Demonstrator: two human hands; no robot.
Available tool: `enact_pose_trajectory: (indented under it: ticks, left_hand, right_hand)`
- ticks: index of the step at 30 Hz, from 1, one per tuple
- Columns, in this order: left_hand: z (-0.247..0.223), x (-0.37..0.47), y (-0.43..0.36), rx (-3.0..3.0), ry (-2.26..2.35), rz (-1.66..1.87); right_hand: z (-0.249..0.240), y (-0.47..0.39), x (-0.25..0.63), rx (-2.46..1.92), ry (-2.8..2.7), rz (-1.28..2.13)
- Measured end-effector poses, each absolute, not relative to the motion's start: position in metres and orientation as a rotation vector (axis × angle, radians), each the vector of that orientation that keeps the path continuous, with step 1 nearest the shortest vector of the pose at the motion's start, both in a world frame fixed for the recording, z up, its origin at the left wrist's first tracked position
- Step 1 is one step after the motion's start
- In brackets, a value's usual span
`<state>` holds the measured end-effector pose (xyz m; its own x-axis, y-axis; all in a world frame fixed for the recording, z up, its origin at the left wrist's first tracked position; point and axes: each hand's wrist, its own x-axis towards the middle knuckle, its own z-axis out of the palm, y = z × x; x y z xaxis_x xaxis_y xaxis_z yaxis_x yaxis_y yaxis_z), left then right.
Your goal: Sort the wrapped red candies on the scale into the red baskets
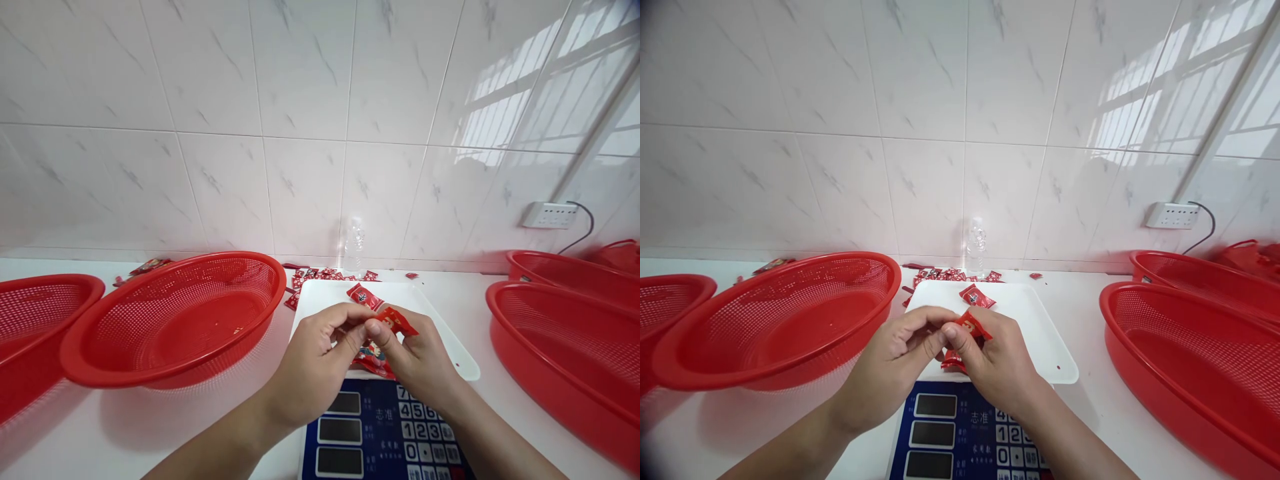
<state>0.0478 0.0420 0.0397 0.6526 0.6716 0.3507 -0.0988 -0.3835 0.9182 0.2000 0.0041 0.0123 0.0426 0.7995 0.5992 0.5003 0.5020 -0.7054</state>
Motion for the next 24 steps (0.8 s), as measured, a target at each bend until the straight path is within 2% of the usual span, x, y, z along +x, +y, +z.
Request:
enact_pose_trajectory:
  ticks: [5,13,24]
  left_hand:
    - [0.038,0.047,0.044,1.734,0.452,0.827]
    - [0.036,0.051,0.043,1.681,0.439,0.877]
    - [0.028,0.05,0.042,1.692,0.394,0.807]
  right_hand:
    - [0.014,0.005,0.197,-1.068,-1.642,0.213]
    - [0.005,0.006,0.206,-1.145,-1.609,0.389]
    - [0.011,-0.001,0.204,-1.169,-1.684,0.089]
